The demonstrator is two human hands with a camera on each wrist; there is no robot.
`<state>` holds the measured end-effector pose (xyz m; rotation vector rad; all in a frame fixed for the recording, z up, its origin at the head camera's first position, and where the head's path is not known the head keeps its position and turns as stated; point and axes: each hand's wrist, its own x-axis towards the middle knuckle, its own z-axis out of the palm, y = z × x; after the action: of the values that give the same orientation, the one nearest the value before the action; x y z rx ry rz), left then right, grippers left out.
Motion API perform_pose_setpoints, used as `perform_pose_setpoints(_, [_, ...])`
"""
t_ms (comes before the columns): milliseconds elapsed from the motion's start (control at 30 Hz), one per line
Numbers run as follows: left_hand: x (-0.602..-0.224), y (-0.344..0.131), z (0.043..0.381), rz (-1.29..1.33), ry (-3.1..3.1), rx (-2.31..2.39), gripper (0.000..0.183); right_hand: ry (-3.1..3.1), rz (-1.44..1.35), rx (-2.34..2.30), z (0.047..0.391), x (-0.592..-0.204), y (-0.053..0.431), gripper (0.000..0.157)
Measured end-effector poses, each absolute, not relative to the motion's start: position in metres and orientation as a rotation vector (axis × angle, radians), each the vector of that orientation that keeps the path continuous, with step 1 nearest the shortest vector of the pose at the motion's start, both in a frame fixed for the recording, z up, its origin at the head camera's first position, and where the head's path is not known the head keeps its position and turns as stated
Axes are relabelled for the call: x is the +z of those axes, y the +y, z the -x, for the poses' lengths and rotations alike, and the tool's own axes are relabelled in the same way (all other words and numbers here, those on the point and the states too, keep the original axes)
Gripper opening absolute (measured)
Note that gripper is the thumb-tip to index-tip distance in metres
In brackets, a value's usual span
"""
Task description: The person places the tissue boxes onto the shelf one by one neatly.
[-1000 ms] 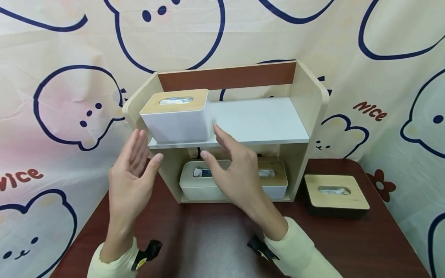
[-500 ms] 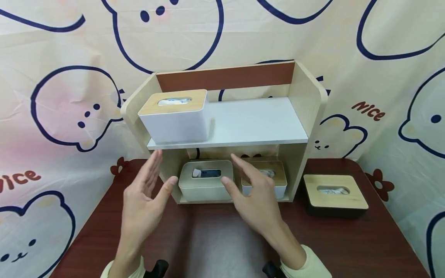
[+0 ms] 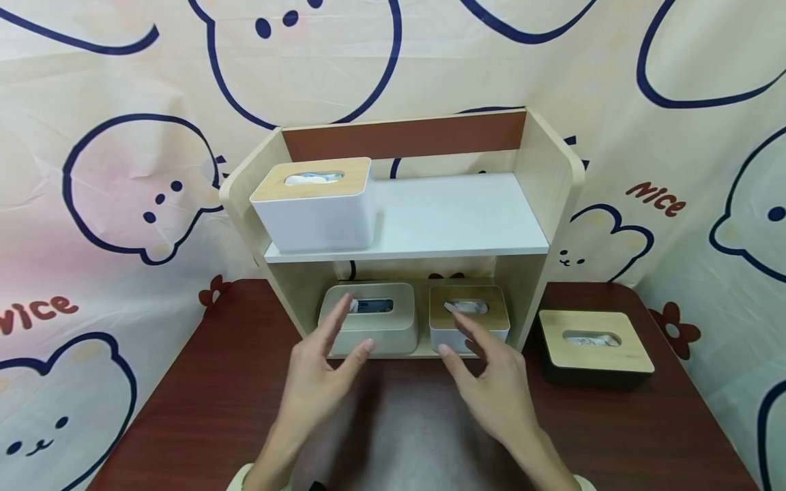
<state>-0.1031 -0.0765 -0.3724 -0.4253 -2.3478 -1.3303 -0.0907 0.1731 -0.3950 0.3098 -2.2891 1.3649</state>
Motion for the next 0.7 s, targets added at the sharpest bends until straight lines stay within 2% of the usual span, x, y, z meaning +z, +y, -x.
perform_pose_setpoints(700, [-0.423, 0.021, 0.115, 0.668, -2.522, -1.512, 0.068, -2.487, 0.161, 1.189, 0.072, -0.442, 0.265, 0.054])
